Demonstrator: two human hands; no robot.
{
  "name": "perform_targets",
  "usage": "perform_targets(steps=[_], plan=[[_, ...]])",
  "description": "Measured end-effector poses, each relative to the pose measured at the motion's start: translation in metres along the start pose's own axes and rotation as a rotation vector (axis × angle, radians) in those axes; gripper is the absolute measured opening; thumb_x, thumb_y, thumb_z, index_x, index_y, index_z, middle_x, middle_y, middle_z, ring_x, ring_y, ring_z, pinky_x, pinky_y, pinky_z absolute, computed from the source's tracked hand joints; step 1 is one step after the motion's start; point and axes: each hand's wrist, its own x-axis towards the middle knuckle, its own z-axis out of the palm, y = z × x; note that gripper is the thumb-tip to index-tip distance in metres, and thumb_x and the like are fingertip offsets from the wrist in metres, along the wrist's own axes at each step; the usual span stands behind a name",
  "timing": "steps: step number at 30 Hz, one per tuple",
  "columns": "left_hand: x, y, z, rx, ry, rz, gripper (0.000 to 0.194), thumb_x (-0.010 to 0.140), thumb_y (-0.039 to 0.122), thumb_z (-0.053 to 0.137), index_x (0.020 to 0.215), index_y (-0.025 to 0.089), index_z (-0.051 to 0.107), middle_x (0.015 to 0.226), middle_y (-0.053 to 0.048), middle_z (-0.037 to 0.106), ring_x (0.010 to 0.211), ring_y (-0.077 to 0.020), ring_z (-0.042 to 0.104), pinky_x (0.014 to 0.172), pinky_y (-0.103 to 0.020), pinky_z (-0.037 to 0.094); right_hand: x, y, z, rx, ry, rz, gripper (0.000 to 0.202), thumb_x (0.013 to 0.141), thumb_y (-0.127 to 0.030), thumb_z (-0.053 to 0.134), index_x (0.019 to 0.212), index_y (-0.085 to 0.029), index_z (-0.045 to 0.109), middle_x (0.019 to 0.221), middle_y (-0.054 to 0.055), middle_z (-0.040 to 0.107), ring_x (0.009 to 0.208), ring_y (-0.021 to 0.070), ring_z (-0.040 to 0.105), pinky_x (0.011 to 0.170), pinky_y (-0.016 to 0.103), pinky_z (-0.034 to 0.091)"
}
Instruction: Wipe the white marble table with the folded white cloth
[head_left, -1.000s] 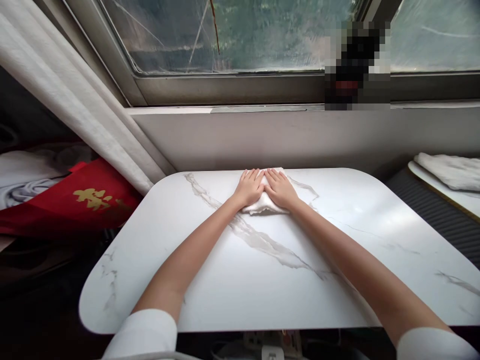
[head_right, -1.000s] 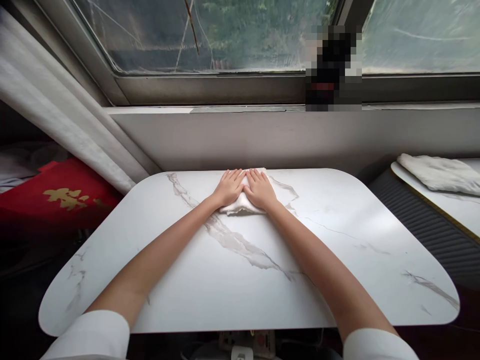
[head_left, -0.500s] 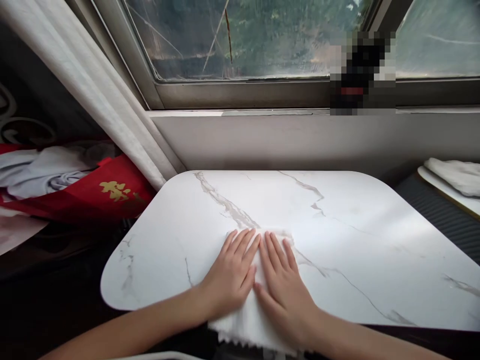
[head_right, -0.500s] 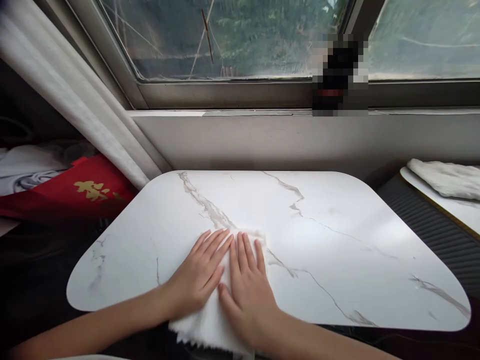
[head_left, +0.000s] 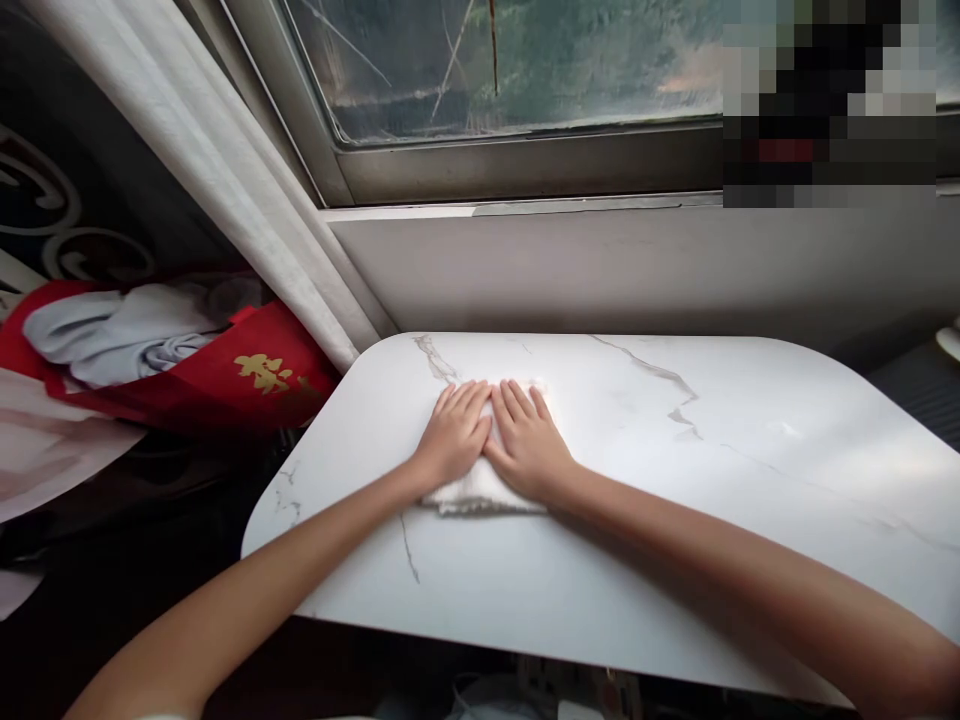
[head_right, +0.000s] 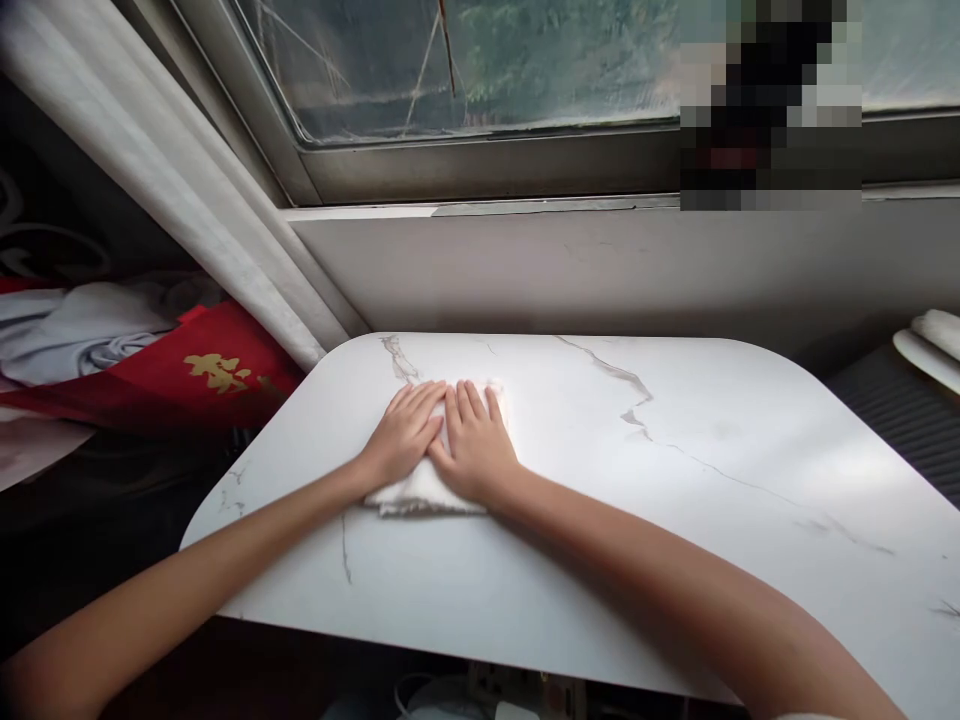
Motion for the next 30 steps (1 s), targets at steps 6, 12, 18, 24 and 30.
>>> perform_targets(steps=[6, 12, 18, 24, 30], plan=[[0.092, -0.062, 0.006, 0.013, 0.034, 0.025, 0.042, 0.092, 0.023, 0.028, 0.129, 0.016, 0.046, 0.136, -0.006, 0.049, 0.128, -0.0166, 0.039, 0.111, -0.037, 0.018, 0.099, 0.033, 0.014, -0.048, 0.043, 0.075, 0.065, 0.092, -0.040, 0.023, 0.143, 0.001, 0.025, 0.150, 0.018, 0.025, 0.140, 0.0261, 0.016, 0.113, 0.044, 0.008], [0.137, -0.090, 0.011, 0.007, 0.069, 0.028, 0.040, 0.092, 0.021, 0.028, 0.125, 0.017, 0.049, 0.132, -0.005, 0.053, 0.123, -0.0171, 0.044, 0.109, -0.035, 0.021, 0.144, 0.050, 0.018, -0.077, 0.091, 0.093, 0.062, 0.092, -0.037, 0.023, 0.141, 0.001, 0.030, 0.148, 0.018, 0.030, 0.138, 0.0259, 0.021, 0.112, 0.044, 0.011], [0.142, -0.095, 0.013, 0.029, 0.088, 0.059, 0.039, 0.092, 0.021, 0.029, 0.125, 0.015, 0.049, 0.130, -0.006, 0.054, 0.122, -0.0172, 0.044, 0.109, -0.034, 0.021, 0.150, 0.053, 0.019, -0.079, 0.112, 0.091, 0.061, 0.092, -0.036, 0.026, 0.140, 0.001, 0.032, 0.146, 0.018, 0.033, 0.137, 0.0255, 0.025, 0.112, 0.043, 0.011], [0.118, -0.084, 0.008, 0.062, 0.049, 0.033, 0.043, 0.093, 0.023, 0.029, 0.132, 0.013, 0.044, 0.140, -0.007, 0.045, 0.131, -0.0175, 0.035, 0.112, -0.037, 0.015, 0.129, 0.040, 0.017, -0.051, 0.088, 0.102, 0.060, 0.093, -0.034, 0.026, 0.142, 0.001, 0.028, 0.149, 0.017, 0.029, 0.139, 0.0240, 0.019, 0.113, 0.042, 0.008], [0.040, -0.059, -0.009, 0.023, -0.033, 0.125, 0.046, 0.094, 0.024, 0.028, 0.136, 0.009, 0.040, 0.144, -0.009, 0.040, 0.135, -0.0180, 0.029, 0.114, -0.038, 0.013, 0.058, -0.013, 0.019, 0.130, 0.083, 0.170, 0.061, 0.093, -0.036, 0.026, 0.143, -0.003, 0.026, 0.151, 0.014, 0.024, 0.140, 0.0212, 0.014, 0.114, 0.042, 0.005]])
